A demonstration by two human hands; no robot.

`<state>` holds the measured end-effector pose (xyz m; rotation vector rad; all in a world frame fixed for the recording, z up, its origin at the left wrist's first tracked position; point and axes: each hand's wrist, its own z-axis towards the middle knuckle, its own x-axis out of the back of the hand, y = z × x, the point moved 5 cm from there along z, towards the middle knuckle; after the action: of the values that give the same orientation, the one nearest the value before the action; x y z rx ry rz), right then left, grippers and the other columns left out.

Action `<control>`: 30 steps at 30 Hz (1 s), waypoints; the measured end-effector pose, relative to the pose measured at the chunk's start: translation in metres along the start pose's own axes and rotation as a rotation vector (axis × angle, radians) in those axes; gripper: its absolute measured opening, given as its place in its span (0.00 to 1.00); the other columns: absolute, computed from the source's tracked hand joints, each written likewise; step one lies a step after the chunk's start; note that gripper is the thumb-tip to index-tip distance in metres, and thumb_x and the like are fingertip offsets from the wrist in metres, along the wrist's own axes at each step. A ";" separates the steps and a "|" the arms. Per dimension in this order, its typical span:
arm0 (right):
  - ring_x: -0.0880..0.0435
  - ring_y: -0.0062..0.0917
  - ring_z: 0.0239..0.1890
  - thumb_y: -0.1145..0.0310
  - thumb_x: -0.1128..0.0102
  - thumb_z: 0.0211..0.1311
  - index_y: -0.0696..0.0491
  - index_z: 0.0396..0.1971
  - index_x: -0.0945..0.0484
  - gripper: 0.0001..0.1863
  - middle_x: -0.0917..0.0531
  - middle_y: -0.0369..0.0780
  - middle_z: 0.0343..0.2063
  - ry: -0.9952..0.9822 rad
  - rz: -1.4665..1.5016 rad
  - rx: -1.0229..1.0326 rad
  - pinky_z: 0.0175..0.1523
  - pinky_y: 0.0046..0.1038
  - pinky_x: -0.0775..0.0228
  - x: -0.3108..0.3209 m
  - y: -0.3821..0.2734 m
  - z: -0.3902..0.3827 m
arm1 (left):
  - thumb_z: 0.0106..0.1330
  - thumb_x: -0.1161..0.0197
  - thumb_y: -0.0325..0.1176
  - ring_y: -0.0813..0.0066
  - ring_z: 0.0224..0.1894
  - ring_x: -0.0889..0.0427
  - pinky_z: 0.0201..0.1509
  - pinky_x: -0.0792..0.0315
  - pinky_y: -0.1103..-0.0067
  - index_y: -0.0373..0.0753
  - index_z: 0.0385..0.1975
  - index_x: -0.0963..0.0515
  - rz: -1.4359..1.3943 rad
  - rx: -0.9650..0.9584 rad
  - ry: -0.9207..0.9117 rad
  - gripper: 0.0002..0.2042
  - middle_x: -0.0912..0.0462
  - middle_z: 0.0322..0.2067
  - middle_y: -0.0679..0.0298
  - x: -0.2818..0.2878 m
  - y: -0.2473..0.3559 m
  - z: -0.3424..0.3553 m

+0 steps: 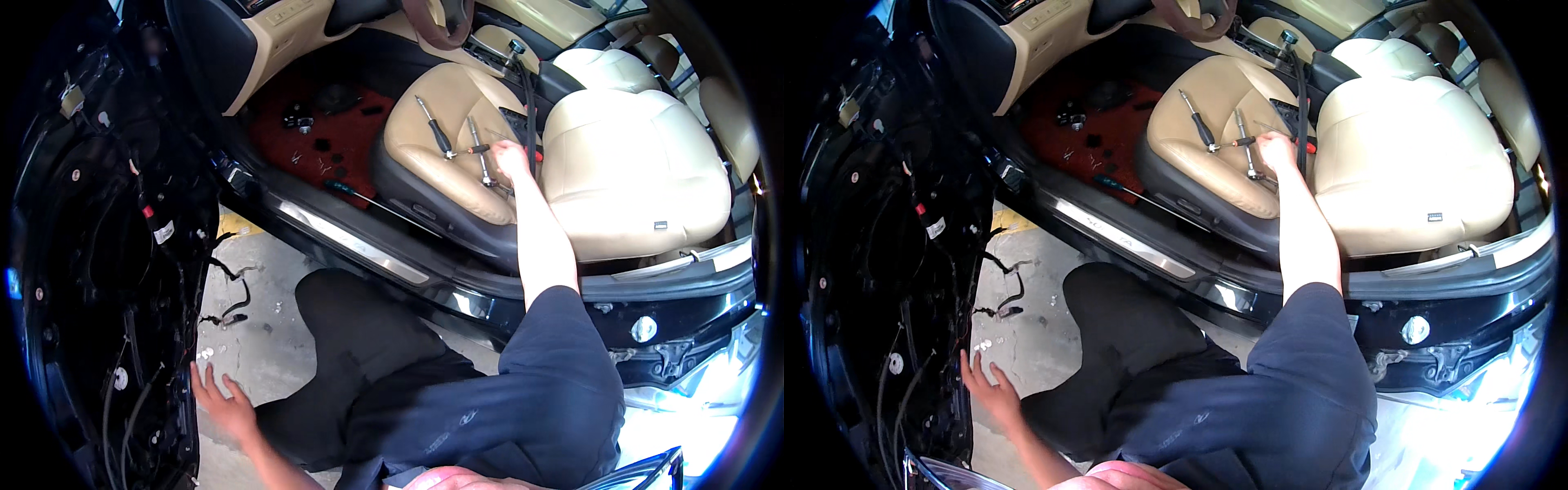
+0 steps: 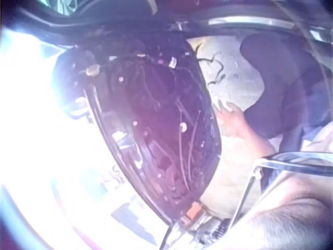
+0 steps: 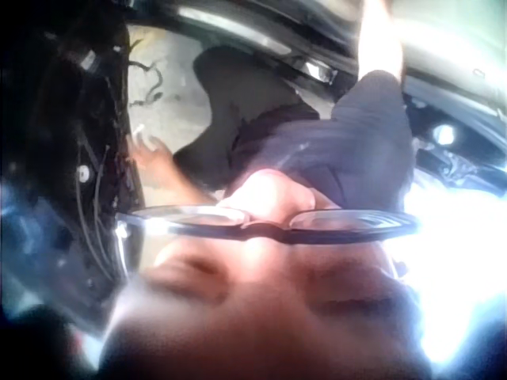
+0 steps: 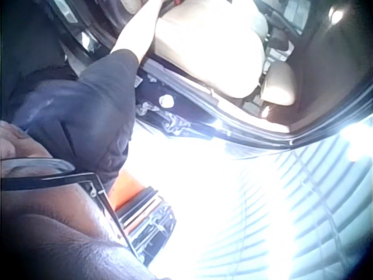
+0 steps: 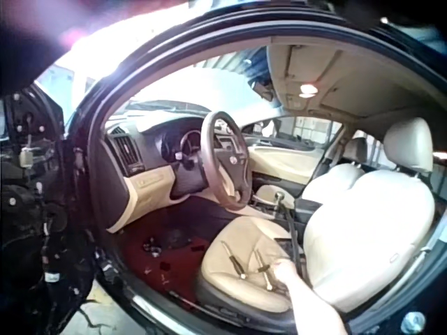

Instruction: The person works on the interior of a car door, disconnecting and reconnecting electrical connectors, and using a screwdriver and ratchet to remove and install screws on the door panel.

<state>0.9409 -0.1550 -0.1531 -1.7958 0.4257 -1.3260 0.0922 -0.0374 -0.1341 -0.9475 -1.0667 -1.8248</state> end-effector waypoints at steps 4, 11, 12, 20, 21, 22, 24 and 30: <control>0.15 0.47 0.66 0.55 0.28 0.64 0.63 0.76 0.33 0.45 0.14 0.60 0.59 -0.237 -0.750 -0.008 0.71 0.41 0.24 -0.031 -0.031 -0.028 | 0.76 0.40 0.27 0.43 0.78 0.31 0.78 0.33 0.55 0.32 0.64 0.20 -0.072 -0.038 0.009 0.18 0.30 0.77 0.49 -0.014 0.014 -0.010; 0.09 0.38 0.49 0.64 0.29 0.68 0.58 0.67 0.21 0.30 0.09 0.50 0.50 0.100 -0.147 0.170 0.57 0.35 0.18 0.008 0.012 0.014 | 0.73 0.39 0.24 0.43 0.78 0.31 0.79 0.33 0.56 0.31 0.64 0.20 -0.250 -0.033 -0.080 0.20 0.33 0.78 0.48 -0.043 0.030 -0.025; 0.13 0.30 0.36 0.67 0.31 0.70 0.56 0.60 0.16 0.21 0.09 0.44 0.42 0.138 0.077 0.162 0.43 0.32 0.20 0.007 0.005 0.018 | 0.73 0.39 0.24 0.42 0.78 0.31 0.79 0.33 0.56 0.31 0.63 0.20 -0.256 -0.026 -0.083 0.20 0.33 0.79 0.48 -0.042 0.030 -0.027; 0.17 0.21 0.40 0.64 0.35 0.78 0.59 0.70 0.25 0.26 0.15 0.39 0.47 -0.060 0.912 0.265 0.40 0.24 0.21 0.077 -0.105 0.004 | 0.70 0.33 0.26 0.46 0.77 0.28 0.79 0.31 0.58 0.37 0.61 0.17 -0.407 -0.002 -0.096 0.19 0.28 0.76 0.49 -0.046 0.050 -0.011; 0.17 0.20 0.43 0.65 0.35 0.76 0.59 0.72 0.29 0.30 0.18 0.41 0.55 -0.144 0.838 0.394 0.39 0.21 0.24 0.065 -0.155 -0.055 | 0.70 0.32 0.26 0.48 0.76 0.26 0.79 0.30 0.59 0.38 0.60 0.17 -0.462 0.020 -0.109 0.18 0.27 0.75 0.49 -0.042 0.054 -0.006; 0.17 0.19 0.45 0.65 0.36 0.75 0.59 0.75 0.32 0.33 0.22 0.44 0.62 -0.229 0.774 0.576 0.37 0.18 0.26 0.030 -0.198 -0.125 | 0.70 0.31 0.25 0.49 0.74 0.23 0.77 0.28 0.60 0.38 0.60 0.16 -0.569 0.051 -0.072 0.19 0.26 0.74 0.50 -0.041 0.057 0.001; 0.18 0.17 0.49 0.66 0.36 0.72 0.59 0.80 0.38 0.40 0.29 0.50 0.76 -0.374 0.686 0.883 0.35 0.11 0.31 0.000 -0.252 -0.256 | 0.71 0.31 0.24 0.57 0.68 0.18 0.72 0.23 0.66 0.37 0.60 0.16 -0.803 0.158 -0.091 0.17 0.23 0.71 0.53 -0.041 0.081 0.020; 0.11 0.19 0.45 0.87 0.41 0.70 0.62 0.78 0.35 0.36 0.29 0.51 0.78 -1.093 0.870 0.598 0.36 0.15 0.26 -0.145 -0.277 -0.398 | 0.88 0.47 0.52 0.62 0.64 0.15 0.70 0.22 0.65 0.33 0.74 0.31 -1.828 0.396 -0.672 0.29 0.17 0.66 0.52 -0.051 0.165 0.083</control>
<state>0.4710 -0.0609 0.0087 -1.2920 0.1161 0.1962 0.2776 -0.0014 -0.0980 -0.0724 -3.2390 -2.2637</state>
